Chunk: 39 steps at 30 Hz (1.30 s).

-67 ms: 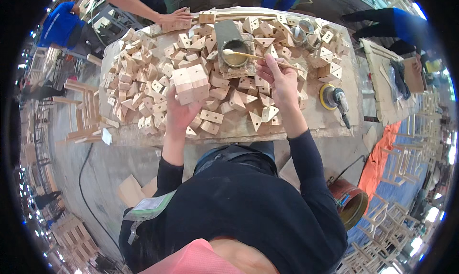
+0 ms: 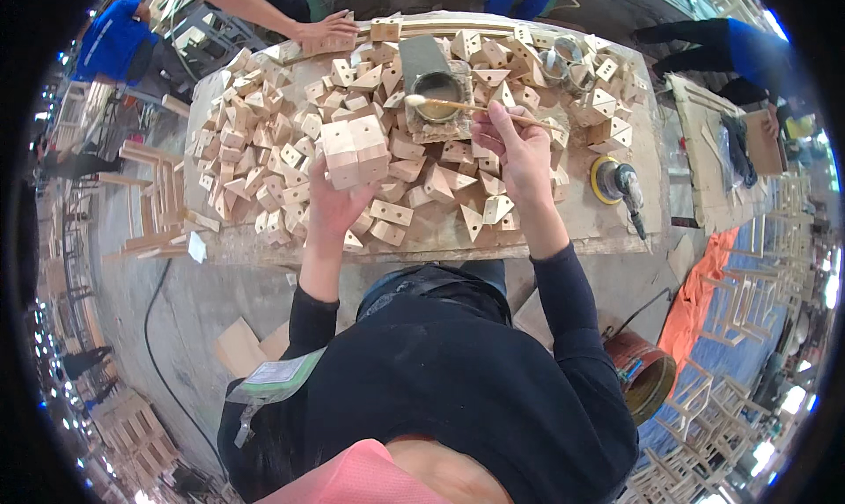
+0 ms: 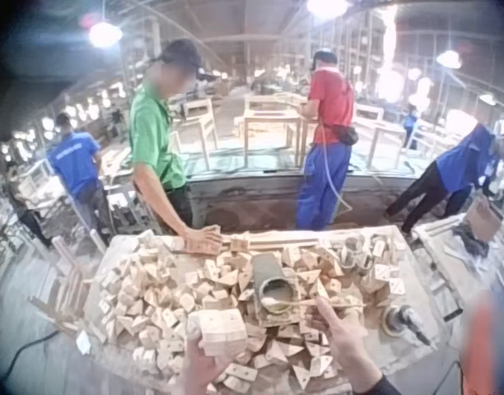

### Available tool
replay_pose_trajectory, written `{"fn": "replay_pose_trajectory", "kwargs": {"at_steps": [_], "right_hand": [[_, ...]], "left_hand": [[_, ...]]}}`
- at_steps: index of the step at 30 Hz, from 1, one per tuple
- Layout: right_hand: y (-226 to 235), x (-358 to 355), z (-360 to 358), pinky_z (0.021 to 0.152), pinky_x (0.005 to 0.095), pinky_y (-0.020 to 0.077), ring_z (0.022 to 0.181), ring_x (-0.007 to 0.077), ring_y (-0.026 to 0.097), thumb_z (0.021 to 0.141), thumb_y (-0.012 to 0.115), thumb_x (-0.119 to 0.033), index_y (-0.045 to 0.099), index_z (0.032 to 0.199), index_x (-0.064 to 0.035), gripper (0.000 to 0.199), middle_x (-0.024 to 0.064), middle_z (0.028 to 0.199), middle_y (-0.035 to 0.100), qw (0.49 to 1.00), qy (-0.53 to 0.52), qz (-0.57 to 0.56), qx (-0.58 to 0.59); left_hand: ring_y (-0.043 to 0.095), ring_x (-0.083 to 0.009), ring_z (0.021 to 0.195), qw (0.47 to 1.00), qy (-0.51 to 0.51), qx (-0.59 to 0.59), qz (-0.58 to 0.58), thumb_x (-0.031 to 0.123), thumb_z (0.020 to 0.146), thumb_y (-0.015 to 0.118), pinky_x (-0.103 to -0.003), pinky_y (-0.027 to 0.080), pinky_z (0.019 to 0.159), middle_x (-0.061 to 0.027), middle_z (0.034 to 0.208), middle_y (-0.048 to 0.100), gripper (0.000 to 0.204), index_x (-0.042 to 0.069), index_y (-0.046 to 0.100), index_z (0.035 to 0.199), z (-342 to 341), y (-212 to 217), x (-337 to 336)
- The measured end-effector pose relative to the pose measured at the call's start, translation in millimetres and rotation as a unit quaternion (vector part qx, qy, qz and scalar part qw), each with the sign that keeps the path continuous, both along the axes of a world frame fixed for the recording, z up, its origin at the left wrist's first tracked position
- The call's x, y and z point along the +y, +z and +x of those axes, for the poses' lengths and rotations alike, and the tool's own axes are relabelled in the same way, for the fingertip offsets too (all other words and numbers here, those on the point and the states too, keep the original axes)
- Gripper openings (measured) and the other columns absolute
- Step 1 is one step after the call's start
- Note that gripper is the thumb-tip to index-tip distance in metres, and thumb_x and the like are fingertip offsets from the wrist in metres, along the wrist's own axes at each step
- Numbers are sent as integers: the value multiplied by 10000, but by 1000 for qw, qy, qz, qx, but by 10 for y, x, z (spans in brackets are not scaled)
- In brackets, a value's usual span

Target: The person repeatedly picks small wooden blocks from a pile, applies glue to the holes using a brush, and places the blocks back on the table. The process is repeated for multiple blocks in a continuous loop.

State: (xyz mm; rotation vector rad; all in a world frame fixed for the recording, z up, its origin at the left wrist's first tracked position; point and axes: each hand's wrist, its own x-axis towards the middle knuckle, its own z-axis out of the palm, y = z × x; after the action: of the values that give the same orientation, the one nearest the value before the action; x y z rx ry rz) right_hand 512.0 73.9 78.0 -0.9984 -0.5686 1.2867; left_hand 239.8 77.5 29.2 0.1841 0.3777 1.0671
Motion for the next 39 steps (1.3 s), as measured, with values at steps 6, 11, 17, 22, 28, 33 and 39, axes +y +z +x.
{"fn": "replay_pose_trajectory", "kwargs": {"at_steps": [6,11,17,22,28,33,39], "right_hand": [[329,-159,-239,704,287,582,740,172,686,921,649,-126,608,927,19,151,140,862,693,992,50,72,-96],[326,-131,-254,738,303,587,769,174,691,914,651,-94,594,927,18,126,133,877,696,987,41,98,-121],[407,-103,-296,766,306,581,841,179,689,914,641,-66,572,930,6,101,135,920,696,983,43,125,-128],[392,-153,-285,790,311,575,887,206,684,912,619,-11,531,919,-4,89,162,978,685,977,88,165,-105],[390,-173,-245,749,328,585,811,200,689,924,620,-63,542,946,-29,88,121,959,666,969,109,177,-137],[465,-171,-250,758,326,586,833,208,693,924,619,-62,537,943,-17,96,142,953,675,975,100,159,-120],[482,-102,-265,783,326,585,885,227,693,915,617,-25,526,945,-6,98,183,989,682,974,85,172,-123]], "left_hand": [[481,-381,1225,992,-57,-106,38,420,817,620,-466,427,1039,-240,1341,453,770,1,352,1405,110,111,99],[479,-404,1218,997,-35,-54,32,441,765,687,-490,436,1033,-245,1328,457,837,9,357,1402,163,267,82],[475,-408,1219,996,-34,-74,37,448,762,690,-496,425,1046,-249,1343,442,841,12,360,1401,146,288,56],[474,-421,1218,995,-32,-95,19,449,766,685,-494,420,1053,-255,1358,426,857,8,336,1413,124,311,42],[493,-424,1203,991,-47,-121,34,482,790,658,-465,486,989,-276,1362,416,894,-6,282,1439,120,322,52],[498,-415,1206,985,-73,-154,36,493,806,646,-426,536,938,-279,1374,397,922,-44,249,1442,135,344,92],[477,-430,1223,969,-84,-233,20,487,809,648,-428,533,959,-288,1378,355,974,-97,183,1435,159,350,68]]}}
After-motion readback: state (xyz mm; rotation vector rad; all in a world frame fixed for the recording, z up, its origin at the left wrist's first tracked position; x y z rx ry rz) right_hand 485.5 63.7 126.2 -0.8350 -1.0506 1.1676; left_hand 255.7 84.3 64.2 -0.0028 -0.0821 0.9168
